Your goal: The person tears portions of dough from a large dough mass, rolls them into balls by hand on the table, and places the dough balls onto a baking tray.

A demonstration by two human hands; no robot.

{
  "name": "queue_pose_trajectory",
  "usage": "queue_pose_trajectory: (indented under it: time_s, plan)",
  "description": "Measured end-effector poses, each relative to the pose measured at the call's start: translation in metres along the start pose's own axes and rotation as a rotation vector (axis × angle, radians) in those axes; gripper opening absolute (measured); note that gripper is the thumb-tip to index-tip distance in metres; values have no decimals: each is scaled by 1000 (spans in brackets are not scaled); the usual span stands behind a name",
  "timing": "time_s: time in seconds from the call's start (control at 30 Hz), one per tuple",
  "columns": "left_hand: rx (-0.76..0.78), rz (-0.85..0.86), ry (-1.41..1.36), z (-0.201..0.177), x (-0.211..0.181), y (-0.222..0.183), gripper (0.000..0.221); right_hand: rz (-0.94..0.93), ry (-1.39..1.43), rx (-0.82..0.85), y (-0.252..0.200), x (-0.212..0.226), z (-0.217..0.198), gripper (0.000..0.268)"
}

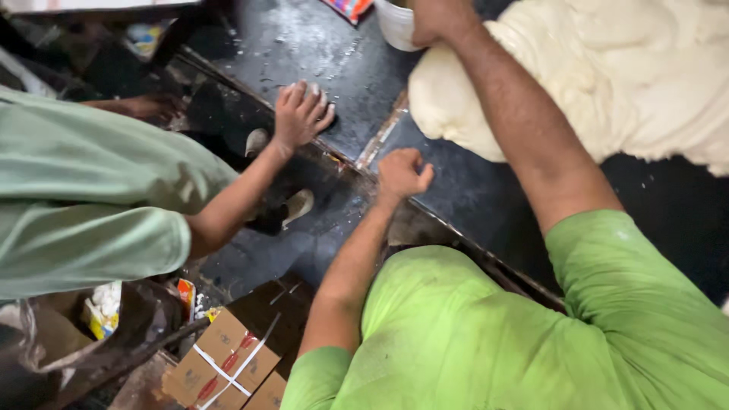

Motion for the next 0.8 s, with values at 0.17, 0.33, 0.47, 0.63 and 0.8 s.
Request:
queue_pose_trajectory:
  time_s: [0.17, 0.33, 0.47, 0.63, 0.8]
  plan:
    - [1, 71, 3, -3, 5, 1, 29, 51, -7, 164, 36, -9, 16, 54]
    - [27, 101, -25, 2, 8, -3, 31, 116, 92, 167, 40, -20, 3, 47]
    - [-15, 121, -55, -8, 4, -2, 31, -49, 238, -515, -35, -28, -67, 31]
    - [23, 92, -97, 1, 6, -3, 26, 203, -273, -511, -196, -72, -30, 61]
    - [-69, 159, -123, -3, -5, -7, 14, 395, -3, -190, -333, -44, -19, 76]
Point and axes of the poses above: each hand's wrist, its own y-axis towards the middle knuckle, its own z-axis out of the palm, x = y × z, the point moved 10 cm from there along y, towards the middle knuckle, and after that the axes turned 4 degrees about z, right-handed, at the moved point
